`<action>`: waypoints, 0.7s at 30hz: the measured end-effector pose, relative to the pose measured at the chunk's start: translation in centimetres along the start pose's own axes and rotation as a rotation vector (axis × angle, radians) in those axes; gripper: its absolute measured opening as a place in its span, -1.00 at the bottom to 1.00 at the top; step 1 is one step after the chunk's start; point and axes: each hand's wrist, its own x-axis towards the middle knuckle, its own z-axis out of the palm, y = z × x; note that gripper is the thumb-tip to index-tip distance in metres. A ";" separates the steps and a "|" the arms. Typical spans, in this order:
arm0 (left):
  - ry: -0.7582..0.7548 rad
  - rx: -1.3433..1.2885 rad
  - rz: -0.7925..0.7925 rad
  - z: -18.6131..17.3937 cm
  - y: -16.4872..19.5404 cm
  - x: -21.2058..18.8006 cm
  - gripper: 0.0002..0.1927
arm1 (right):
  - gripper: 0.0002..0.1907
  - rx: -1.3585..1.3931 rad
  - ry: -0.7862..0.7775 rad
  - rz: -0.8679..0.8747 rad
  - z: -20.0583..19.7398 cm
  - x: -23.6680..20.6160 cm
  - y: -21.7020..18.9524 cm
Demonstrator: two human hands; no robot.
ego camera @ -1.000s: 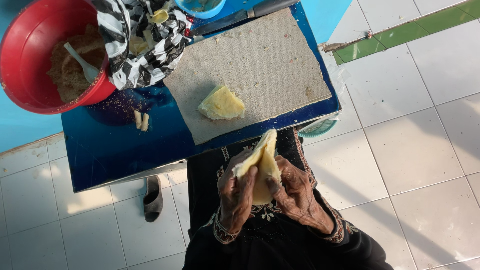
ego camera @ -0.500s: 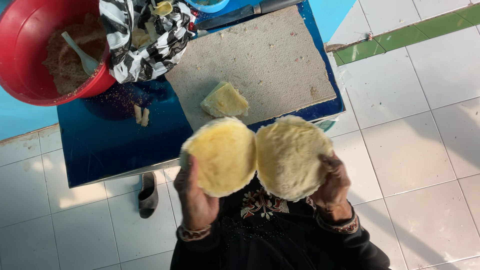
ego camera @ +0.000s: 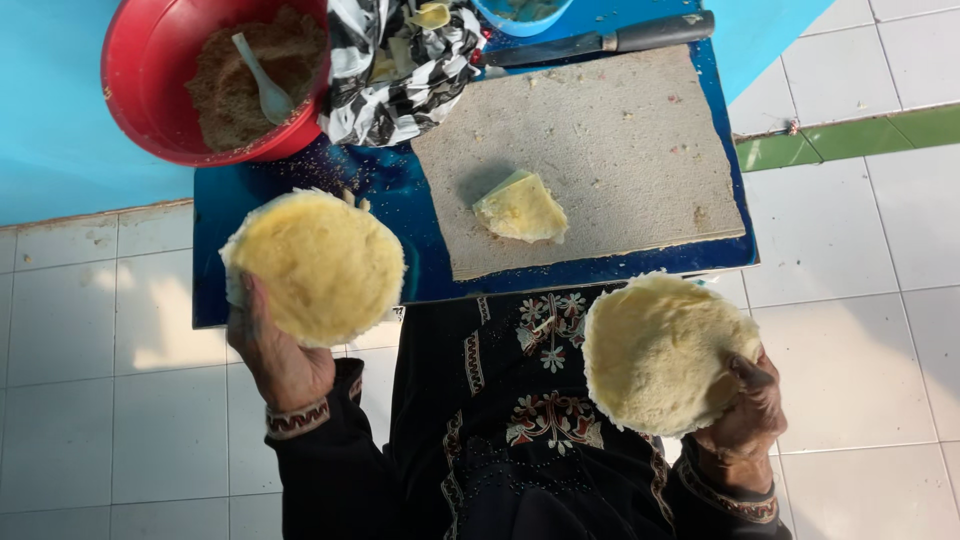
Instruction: The person sits at a blue table and stretches thin dough sheets by hand, pulling and thinning each piece between the fingers before placing it on a board. The stretched sheets are stacked into a growing pile on the board, with a red bowl of mixture, a knife, and a patterned cloth nearby.
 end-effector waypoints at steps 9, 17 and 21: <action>0.025 0.598 0.363 -1.5 -2.4 5.0 -0.22 | -0.34 0.094 -0.156 0.023 7.7 -0.2 -2.7; -0.262 0.950 0.397 7.3 -4.6 1.4 -0.53 | -0.32 0.014 -0.195 0.062 9.2 0.2 -2.4; -0.480 1.347 0.737 14.2 -7.7 1.8 -0.54 | -0.34 -0.023 -0.186 0.090 9.0 -0.6 -1.9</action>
